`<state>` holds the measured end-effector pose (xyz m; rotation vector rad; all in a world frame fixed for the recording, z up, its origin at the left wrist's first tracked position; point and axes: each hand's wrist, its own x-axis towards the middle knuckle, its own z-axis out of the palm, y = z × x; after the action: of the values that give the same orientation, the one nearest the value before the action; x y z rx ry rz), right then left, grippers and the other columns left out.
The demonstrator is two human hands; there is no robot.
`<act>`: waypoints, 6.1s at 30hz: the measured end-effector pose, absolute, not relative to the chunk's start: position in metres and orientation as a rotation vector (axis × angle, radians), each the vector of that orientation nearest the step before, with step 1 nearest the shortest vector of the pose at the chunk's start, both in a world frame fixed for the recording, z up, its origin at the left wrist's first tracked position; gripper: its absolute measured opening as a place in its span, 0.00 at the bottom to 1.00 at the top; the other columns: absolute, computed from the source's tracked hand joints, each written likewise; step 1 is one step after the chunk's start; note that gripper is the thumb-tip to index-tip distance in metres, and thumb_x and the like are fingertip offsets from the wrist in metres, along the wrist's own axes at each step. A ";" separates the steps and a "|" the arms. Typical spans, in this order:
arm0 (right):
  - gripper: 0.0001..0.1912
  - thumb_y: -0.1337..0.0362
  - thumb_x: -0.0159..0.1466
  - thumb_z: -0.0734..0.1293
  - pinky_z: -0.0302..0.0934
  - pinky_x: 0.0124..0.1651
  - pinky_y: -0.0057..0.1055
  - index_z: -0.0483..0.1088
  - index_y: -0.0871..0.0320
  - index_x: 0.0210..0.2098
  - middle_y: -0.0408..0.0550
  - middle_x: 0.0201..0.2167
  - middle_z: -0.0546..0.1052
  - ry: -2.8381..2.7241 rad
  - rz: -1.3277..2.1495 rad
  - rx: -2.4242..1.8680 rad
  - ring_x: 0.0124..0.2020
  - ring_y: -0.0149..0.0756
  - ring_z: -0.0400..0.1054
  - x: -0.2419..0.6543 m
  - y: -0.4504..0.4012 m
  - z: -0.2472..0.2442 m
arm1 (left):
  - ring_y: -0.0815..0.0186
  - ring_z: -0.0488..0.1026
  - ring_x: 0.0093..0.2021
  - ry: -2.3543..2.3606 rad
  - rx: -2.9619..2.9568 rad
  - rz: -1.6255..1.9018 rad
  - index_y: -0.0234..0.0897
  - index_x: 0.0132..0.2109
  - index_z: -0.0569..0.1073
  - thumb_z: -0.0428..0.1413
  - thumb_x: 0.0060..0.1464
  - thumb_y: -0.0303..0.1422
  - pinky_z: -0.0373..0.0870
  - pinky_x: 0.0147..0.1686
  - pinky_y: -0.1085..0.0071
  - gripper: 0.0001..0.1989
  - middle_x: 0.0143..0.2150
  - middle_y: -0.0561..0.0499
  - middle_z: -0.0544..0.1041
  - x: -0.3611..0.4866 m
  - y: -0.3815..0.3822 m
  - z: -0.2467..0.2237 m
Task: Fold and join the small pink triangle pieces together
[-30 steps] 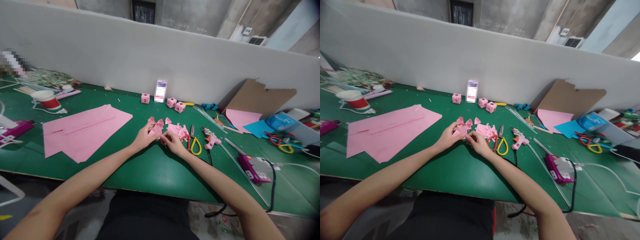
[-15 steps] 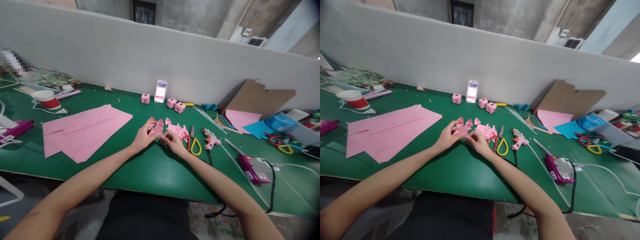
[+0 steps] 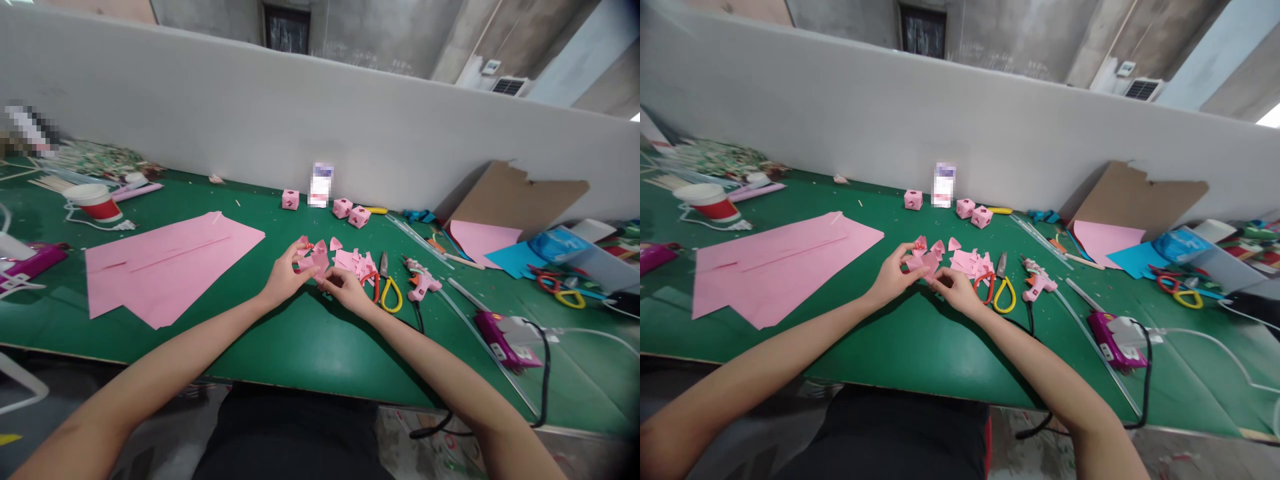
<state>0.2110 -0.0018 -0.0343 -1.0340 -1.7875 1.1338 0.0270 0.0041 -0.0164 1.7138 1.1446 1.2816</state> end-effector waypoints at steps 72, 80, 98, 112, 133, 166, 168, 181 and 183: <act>0.16 0.51 0.54 0.72 0.59 0.29 0.25 0.74 0.57 0.31 0.41 0.27 0.73 -1.547 1.299 -1.009 0.25 0.27 0.63 0.212 0.005 -0.029 | 0.62 0.76 0.43 1.094 1.911 1.173 0.35 0.49 0.70 0.58 0.51 0.36 0.72 0.45 0.66 0.19 0.47 0.46 0.76 0.023 0.010 -0.022; 0.17 0.50 0.54 0.72 0.59 0.28 0.25 0.71 0.58 0.29 0.40 0.24 0.71 -1.524 1.276 -1.008 0.23 0.26 0.62 0.213 0.006 -0.030 | 0.61 0.76 0.44 1.067 1.920 1.123 0.35 0.51 0.69 0.58 0.51 0.38 0.73 0.45 0.65 0.22 0.45 0.46 0.76 0.026 0.008 -0.023; 0.19 0.50 0.51 0.75 0.58 0.28 0.26 0.67 0.58 0.27 0.40 0.23 0.72 -1.528 1.304 -0.981 0.24 0.28 0.64 0.214 0.007 -0.036 | 0.63 0.75 0.41 0.982 1.826 1.085 0.36 0.53 0.66 0.60 0.49 0.37 0.72 0.41 0.68 0.24 0.40 0.48 0.77 0.026 0.008 -0.020; 0.17 0.50 0.55 0.72 0.61 0.29 0.27 0.72 0.57 0.33 0.42 0.25 0.74 -1.583 1.274 -1.001 0.25 0.29 0.66 0.214 0.005 -0.034 | 0.63 0.75 0.38 1.087 1.830 1.150 0.36 0.51 0.67 0.60 0.48 0.36 0.70 0.42 0.66 0.23 0.38 0.48 0.77 0.024 0.011 -0.021; 0.18 0.49 0.54 0.72 0.62 0.28 0.26 0.72 0.57 0.32 0.41 0.24 0.73 -1.567 1.286 -1.005 0.24 0.28 0.66 0.212 0.003 -0.030 | 0.66 0.75 0.34 1.114 1.812 1.170 0.36 0.50 0.68 0.60 0.48 0.35 0.71 0.38 0.69 0.21 0.33 0.53 0.76 0.026 0.009 -0.017; 0.17 0.51 0.54 0.72 0.62 0.27 0.25 0.70 0.58 0.30 0.41 0.23 0.73 -1.505 1.280 -0.995 0.22 0.27 0.65 0.212 0.006 -0.033 | 0.69 0.72 0.30 1.063 1.726 1.139 0.34 0.50 0.66 0.61 0.47 0.35 0.68 0.31 0.74 0.23 0.30 0.53 0.74 0.026 0.008 -0.015; 0.17 0.51 0.54 0.73 0.62 0.27 0.25 0.70 0.58 0.29 0.41 0.23 0.73 -1.505 1.276 -0.991 0.22 0.26 0.65 0.212 0.005 -0.033 | 0.69 0.72 0.30 1.062 1.726 1.137 0.35 0.50 0.67 0.61 0.47 0.35 0.68 0.31 0.74 0.23 0.30 0.54 0.74 0.026 0.008 -0.015; 0.16 0.53 0.55 0.73 0.62 0.27 0.25 0.70 0.58 0.32 0.41 0.25 0.74 -1.502 1.272 -0.988 0.25 0.28 0.67 0.212 0.005 -0.033 | 0.69 0.72 0.29 1.054 1.740 1.152 0.34 0.50 0.67 0.61 0.48 0.35 0.69 0.33 0.72 0.22 0.29 0.54 0.75 0.026 0.008 -0.015; 0.15 0.53 0.55 0.72 0.63 0.28 0.25 0.70 0.57 0.34 0.42 0.26 0.74 -1.473 1.273 -0.977 0.27 0.29 0.68 0.212 0.005 -0.032 | 0.69 0.72 0.29 1.052 1.759 1.163 0.34 0.49 0.67 0.61 0.48 0.35 0.69 0.34 0.72 0.22 0.29 0.54 0.74 0.026 0.008 -0.014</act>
<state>0.2115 0.0051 -0.0324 -0.9774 -1.4733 1.2731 0.0260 0.0082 -0.0144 1.7586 1.0523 1.1633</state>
